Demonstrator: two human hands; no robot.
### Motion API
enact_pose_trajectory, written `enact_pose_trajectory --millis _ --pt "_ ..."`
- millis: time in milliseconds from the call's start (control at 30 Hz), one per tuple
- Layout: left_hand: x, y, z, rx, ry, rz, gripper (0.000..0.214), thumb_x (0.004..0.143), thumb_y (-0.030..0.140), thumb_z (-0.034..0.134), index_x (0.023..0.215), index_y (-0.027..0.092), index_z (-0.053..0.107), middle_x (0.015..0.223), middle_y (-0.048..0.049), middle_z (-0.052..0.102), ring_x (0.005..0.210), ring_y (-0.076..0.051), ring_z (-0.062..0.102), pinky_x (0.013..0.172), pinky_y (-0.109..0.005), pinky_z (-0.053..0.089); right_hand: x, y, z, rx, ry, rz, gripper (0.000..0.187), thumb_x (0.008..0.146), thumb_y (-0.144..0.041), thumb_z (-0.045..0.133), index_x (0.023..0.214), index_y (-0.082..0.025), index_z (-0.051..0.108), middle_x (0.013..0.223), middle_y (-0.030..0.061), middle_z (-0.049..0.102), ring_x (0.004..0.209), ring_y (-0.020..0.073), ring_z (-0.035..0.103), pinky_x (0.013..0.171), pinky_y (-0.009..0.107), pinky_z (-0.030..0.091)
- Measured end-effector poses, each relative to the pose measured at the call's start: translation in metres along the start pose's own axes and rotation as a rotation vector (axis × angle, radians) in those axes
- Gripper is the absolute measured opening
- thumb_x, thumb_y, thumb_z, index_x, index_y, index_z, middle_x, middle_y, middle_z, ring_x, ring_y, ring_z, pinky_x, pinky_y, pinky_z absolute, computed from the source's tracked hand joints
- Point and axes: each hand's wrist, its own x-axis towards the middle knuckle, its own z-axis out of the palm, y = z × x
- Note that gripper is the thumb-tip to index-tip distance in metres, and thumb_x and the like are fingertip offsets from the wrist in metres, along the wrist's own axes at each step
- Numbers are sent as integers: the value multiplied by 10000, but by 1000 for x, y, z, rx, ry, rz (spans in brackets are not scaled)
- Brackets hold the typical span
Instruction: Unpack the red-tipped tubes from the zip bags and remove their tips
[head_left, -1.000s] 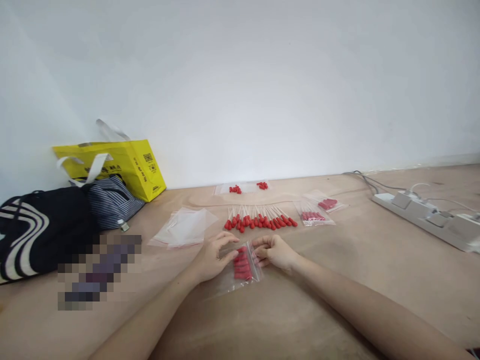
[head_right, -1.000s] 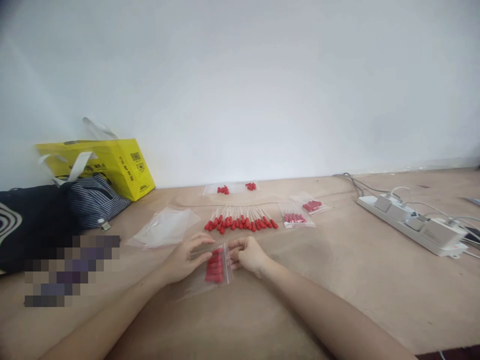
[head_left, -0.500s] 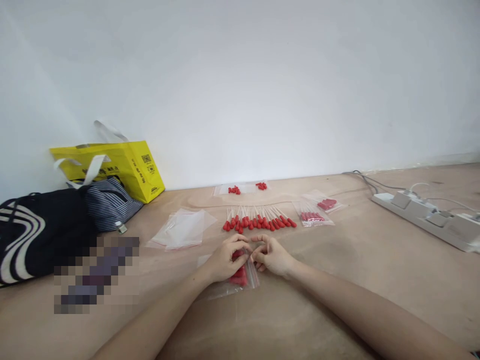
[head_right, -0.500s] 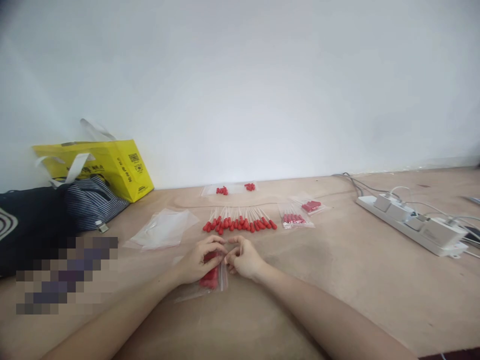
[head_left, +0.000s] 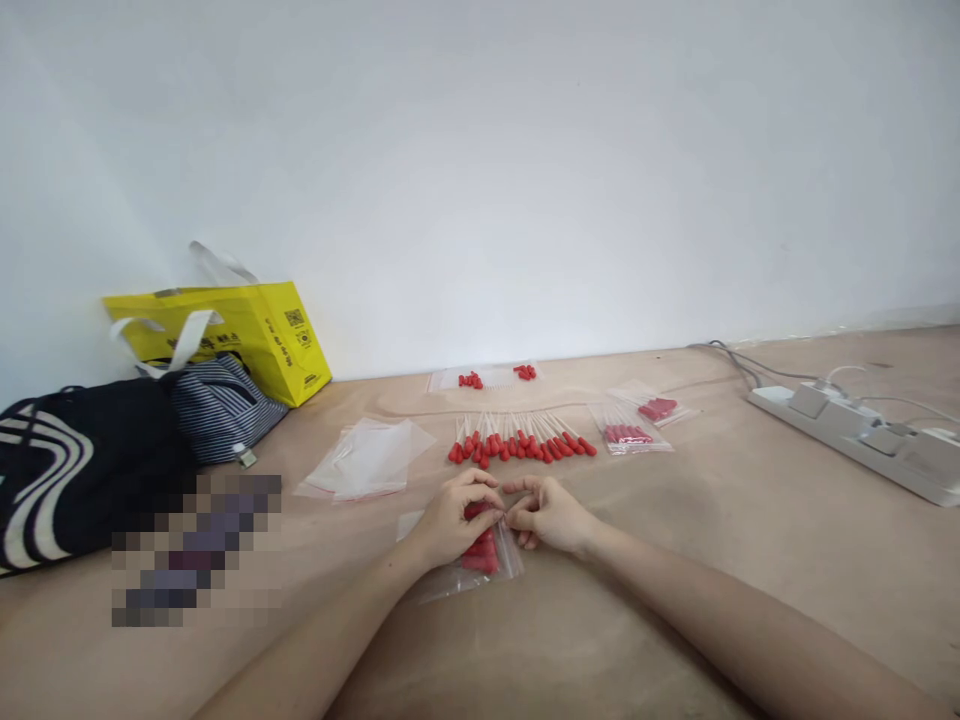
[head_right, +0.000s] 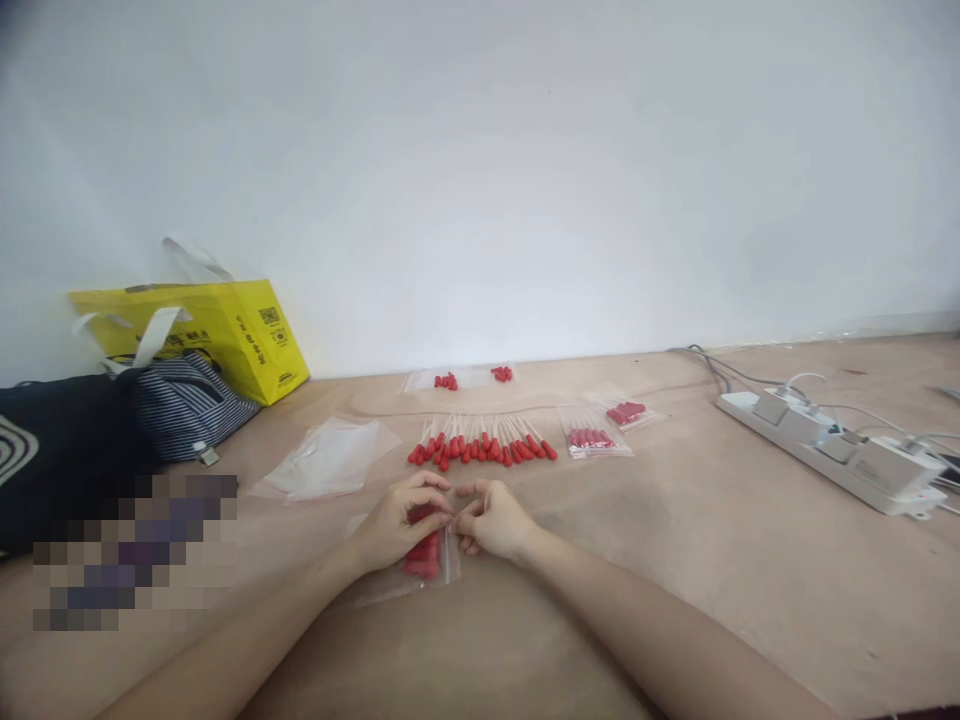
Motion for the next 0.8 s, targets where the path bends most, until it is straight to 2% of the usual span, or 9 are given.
enact_pose_trajectory --millis 267,567,800 --pt "0 2 -1 2 2 -14 111 704 129 540 731 184 633 930 -39 569 849 -145 554 790 -306 430 0 -1 0 27 -8 9 438 662 1 489 1088 -78 427 556 -62 598 362 38 488 387 148 392" --pt "0 -3 0 3 2 6 142 708 132 548 817 182 623 936 -41 571 865 -144 545 797 -306 427 -2 -2 -1 31 -8 0 463 626 -59 557 1075 -62 442 519 -55 592 376 57 497 396 163 386" --pt "0 -1 0 10 2 -1 128 717 156 553 824 179 620 943 -42 564 862 -143 543 800 -307 424 1 2 -2 35 -37 -7 505 580 -35 549 1073 -67 444 534 -61 600 361 47 478 389 162 366"
